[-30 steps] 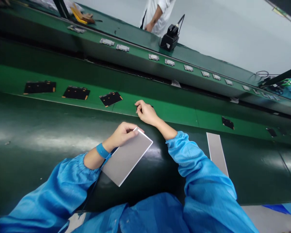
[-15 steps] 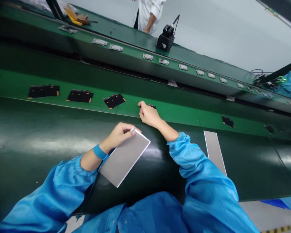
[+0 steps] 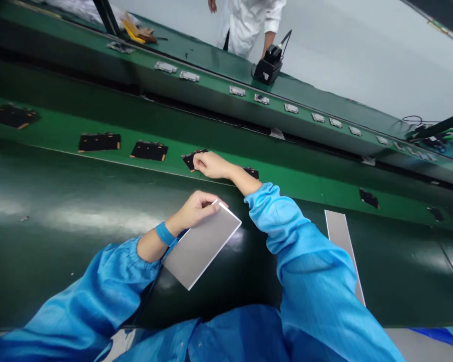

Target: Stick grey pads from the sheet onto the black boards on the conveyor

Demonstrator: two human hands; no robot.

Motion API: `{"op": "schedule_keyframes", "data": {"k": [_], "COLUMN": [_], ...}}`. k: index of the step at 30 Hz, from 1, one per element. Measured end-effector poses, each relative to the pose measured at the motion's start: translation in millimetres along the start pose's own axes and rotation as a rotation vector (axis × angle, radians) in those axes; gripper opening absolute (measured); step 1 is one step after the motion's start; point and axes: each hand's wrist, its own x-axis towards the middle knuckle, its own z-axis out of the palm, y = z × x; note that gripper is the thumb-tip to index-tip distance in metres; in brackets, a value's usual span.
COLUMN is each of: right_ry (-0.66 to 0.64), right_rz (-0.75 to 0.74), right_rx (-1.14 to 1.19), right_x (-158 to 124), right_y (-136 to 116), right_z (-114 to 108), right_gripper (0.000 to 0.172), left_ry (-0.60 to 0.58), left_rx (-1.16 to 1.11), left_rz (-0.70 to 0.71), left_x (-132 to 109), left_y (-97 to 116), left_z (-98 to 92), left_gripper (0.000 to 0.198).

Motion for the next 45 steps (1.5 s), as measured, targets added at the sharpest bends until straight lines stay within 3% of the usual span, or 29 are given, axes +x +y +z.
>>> {"op": "schedule_keyframes", "data": {"k": [6,12,33,38,40,42,45], "right_ry": [-0.123,-0.207,-0.2,-0.107,0.03,0.187,0.282], "right_rz": [-0.077,-0.039,0.063,0.283,0.341,0.358,0.281], "right_rx": [-0.147,-0.157,-0.263,-0.505,-0.555,-0.458,-0.036], "right_x": [2,-4,-41,-52,-63,-79,-111], "right_y": [-1,-6,-4,-12,-13,-12,-16], "right_z": [-8,-16,-27,-24,-25,-24,-17], "right_gripper": [0.013,0.015,0.018,0.004,0.019,0.018,0.017], "left_ry": [0.0,-0.006,0.004,0.022,0.038,0.076,0.14], "left_rx": [-0.035,-0.046,-0.027,-0.041,-0.036,-0.025,0.018], "left_rz": [0.015,0.007,-0.013,-0.049,-0.051,-0.037,-0.016], "left_x": [0,-2,0,-1,0,1,3], "left_y": [-4,-1,2,3,3,2,1], "left_z": [1.8,0.7,0.9,-1.8,-1.9,-1.1,0.7], "left_gripper": [0.036,0.035,0.039,0.041,0.043,0.045,0.047]}}
